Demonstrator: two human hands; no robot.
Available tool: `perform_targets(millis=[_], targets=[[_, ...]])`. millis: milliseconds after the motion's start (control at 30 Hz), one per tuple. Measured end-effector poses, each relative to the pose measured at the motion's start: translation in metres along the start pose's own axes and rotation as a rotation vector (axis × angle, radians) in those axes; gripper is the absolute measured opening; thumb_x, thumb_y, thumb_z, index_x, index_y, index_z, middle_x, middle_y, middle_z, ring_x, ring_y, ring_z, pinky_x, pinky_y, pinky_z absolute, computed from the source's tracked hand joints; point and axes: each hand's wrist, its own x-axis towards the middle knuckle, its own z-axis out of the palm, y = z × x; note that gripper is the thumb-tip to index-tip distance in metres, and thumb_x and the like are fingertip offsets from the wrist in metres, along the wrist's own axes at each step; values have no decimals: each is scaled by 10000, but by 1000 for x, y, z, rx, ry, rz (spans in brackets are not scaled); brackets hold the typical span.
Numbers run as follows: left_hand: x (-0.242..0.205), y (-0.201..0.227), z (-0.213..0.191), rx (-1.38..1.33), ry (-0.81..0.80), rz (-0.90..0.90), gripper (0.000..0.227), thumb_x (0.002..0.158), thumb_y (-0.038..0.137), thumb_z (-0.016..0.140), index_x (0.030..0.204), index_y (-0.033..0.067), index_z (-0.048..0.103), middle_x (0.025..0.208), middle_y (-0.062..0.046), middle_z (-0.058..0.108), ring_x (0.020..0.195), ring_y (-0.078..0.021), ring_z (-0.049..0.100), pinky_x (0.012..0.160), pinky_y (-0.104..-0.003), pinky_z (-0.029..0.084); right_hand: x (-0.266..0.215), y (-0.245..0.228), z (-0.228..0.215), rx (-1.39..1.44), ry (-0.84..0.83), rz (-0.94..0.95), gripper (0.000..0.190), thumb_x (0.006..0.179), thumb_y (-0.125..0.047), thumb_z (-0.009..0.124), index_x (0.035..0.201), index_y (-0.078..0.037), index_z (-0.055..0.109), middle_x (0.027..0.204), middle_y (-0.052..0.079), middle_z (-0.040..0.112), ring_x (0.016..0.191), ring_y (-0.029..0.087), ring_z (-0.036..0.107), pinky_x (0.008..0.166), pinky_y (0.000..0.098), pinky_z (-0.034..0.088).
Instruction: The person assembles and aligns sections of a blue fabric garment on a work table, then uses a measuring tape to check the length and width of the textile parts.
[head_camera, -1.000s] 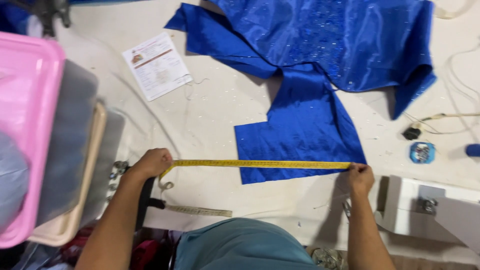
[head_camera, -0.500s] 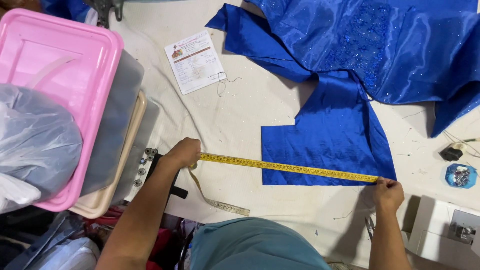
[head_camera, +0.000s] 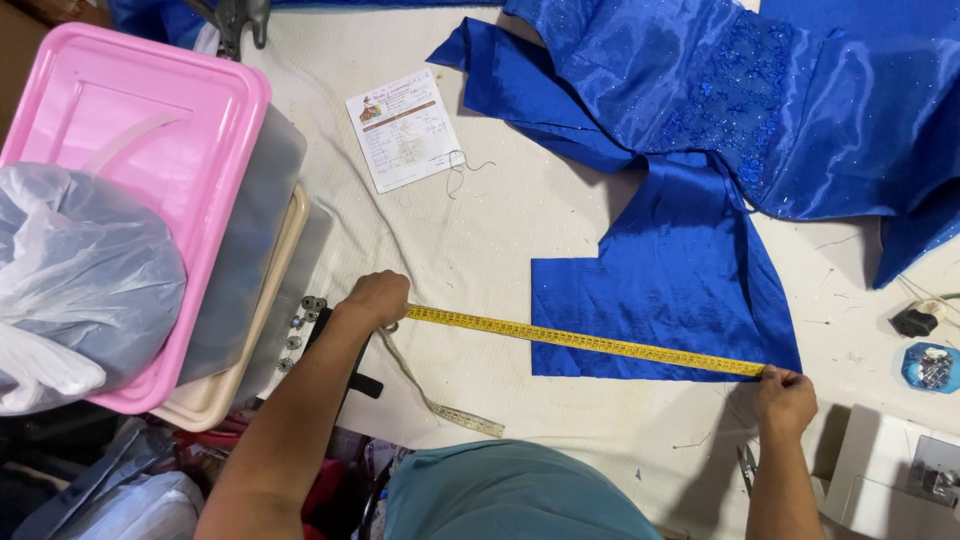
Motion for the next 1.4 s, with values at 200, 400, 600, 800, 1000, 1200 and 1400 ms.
perform_targets(millis=[200, 400, 600, 800, 1000, 1200, 1400], targets=[[8, -20, 7, -93, 94, 12, 213, 863, 23, 497, 875, 205, 606, 936, 4, 667, 827, -183, 624, 737, -316, 478, -3, -5, -3, -7, 1, 2, 212, 1025, -302, 650, 963, -105, 697, 976, 147, 719, 930, 363, 668, 914, 454, 486], [1, -24, 7, -170, 109, 19, 221, 890, 13, 558, 930, 216, 634, 1020, 11, 634, 864, -188, 598, 715, -319, 488, -9, -14, -7, 6, -17, 45, 207, 1020, -297, 637, 959, -113, 711, 988, 132, 720, 940, 347, 664, 916, 436, 489], [-8, -23, 2, -264, 86, -11, 243, 863, 24, 596, 983, 222, 669, 1056, 15, 624, 897, -172, 594, 730, -307, 500, -9, -13, -6, 8, -14, 43, 215, 1033, -285, 643, 955, -99, 715, 984, 144, 722, 935, 357, 666, 903, 456, 496], [-11, -16, -1, -266, 94, 3, 135, 865, 182, 726, 984, 220, 674, 1058, 36, 628, 866, -145, 594, 722, -296, 491, -1, -5, -2, -22, -17, 22, 229, 1026, -302, 643, 942, -99, 710, 959, 145, 724, 912, 358, 670, 894, 449, 494], [37, -34, 41, -91, 297, 169, 108, 813, 302, 739, 866, 219, 693, 963, -62, 655, 1073, -309, 639, 903, -476, 531, 30, 43, 29, 14, 72, -61, 194, 945, -218, 701, 1025, -42, 727, 930, 247, 699, 1010, 453, 654, 862, 521, 486], [49, -36, 51, -4, 288, 178, 157, 830, 366, 654, 808, 212, 635, 867, -18, 622, 1048, -245, 627, 900, -415, 557, -4, 24, 13, 351, 121, -110, 187, 921, -157, 684, 1014, 5, 695, 870, 260, 650, 874, 369, 605, 847, 478, 460], [19, -12, 34, -97, 156, -5, 67, 904, 265, 633, 846, 234, 621, 889, 13, 684, 716, -150, 652, 606, -321, 513, -39, -19, -36, 687, -60, -10, 173, 926, -313, 695, 925, -149, 642, 834, -8, 654, 736, 98, 583, 618, 253, 506]])
